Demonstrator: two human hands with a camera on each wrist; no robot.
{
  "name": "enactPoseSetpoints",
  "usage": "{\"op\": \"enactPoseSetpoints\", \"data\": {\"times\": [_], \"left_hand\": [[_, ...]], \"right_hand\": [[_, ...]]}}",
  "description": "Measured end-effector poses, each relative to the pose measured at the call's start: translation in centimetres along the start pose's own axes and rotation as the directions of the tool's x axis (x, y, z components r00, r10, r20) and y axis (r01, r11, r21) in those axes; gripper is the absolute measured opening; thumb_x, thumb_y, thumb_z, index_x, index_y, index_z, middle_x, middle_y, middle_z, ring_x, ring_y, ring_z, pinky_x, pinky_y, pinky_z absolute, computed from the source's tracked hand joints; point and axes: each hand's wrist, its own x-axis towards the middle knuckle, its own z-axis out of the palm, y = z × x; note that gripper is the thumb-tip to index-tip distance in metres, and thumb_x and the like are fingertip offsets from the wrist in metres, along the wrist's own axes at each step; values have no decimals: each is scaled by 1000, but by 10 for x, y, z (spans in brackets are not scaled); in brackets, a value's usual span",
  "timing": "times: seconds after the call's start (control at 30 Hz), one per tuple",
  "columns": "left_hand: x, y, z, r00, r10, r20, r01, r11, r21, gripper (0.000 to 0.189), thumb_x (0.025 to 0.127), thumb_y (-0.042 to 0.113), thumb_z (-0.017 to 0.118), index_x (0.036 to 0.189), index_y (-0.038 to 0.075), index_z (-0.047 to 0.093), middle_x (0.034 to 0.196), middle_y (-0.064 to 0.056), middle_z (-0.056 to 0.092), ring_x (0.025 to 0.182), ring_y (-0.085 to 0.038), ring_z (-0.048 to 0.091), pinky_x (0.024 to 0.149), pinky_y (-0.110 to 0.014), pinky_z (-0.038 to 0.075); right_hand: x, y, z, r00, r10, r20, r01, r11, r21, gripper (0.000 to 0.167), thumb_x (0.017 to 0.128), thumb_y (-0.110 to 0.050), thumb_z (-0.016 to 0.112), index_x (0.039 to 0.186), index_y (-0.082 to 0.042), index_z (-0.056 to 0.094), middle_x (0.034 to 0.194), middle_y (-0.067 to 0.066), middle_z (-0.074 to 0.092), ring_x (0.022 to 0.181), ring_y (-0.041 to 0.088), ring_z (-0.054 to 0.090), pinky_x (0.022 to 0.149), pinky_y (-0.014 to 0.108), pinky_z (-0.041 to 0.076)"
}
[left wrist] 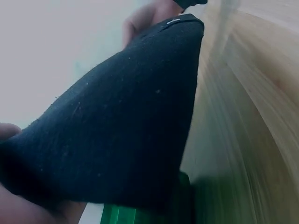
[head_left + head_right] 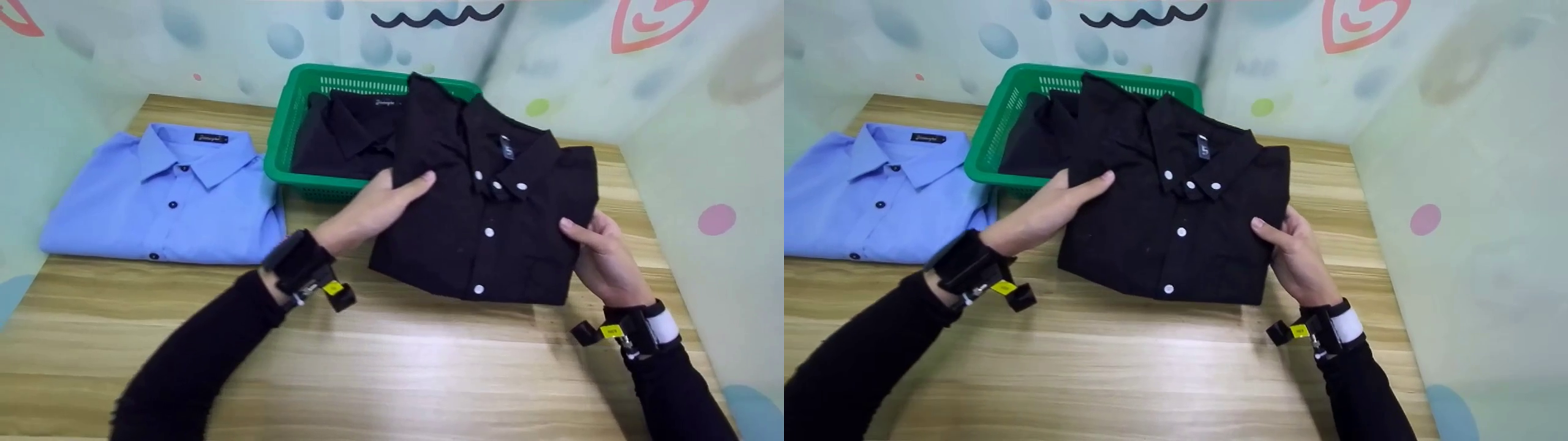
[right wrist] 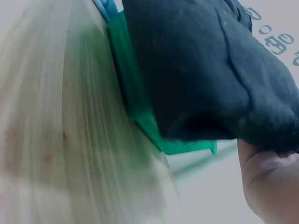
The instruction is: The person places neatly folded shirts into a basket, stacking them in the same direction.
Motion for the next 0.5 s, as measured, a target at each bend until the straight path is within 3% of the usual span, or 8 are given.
{"op": "enactPoseSetpoints", "data": {"times": [0.13,0.33,0.5], "left_hand": [[-5,5,-16,999,-26,-34,27,999,35,37,103,37,52,121,6,61,110,-9,69,99,-23,66,89,-35,50],[-13,14,-41,994,-63,-88,73,991,110,40,102,42,52,121,7,59,112,-9,66,101,-22,63,90,-35,47],[-18,18,-60,989,-68,-129,82,991,103,40,102,41,53,121,6,58,114,-10,65,102,-24,62,90,-36,47]], "right_hand": [[13,-2,12,998,54,27,-52,997,-61,34,98,12,46,132,7,46,119,21,64,102,29,65,87,39,53],[37,-3,35,988,132,78,-128,990,-62,42,96,16,48,135,9,37,119,23,63,104,30,64,89,39,52],[55,-5,56,982,185,40,-180,977,-114,51,92,15,58,137,9,33,123,21,60,108,29,62,92,38,50]]}}
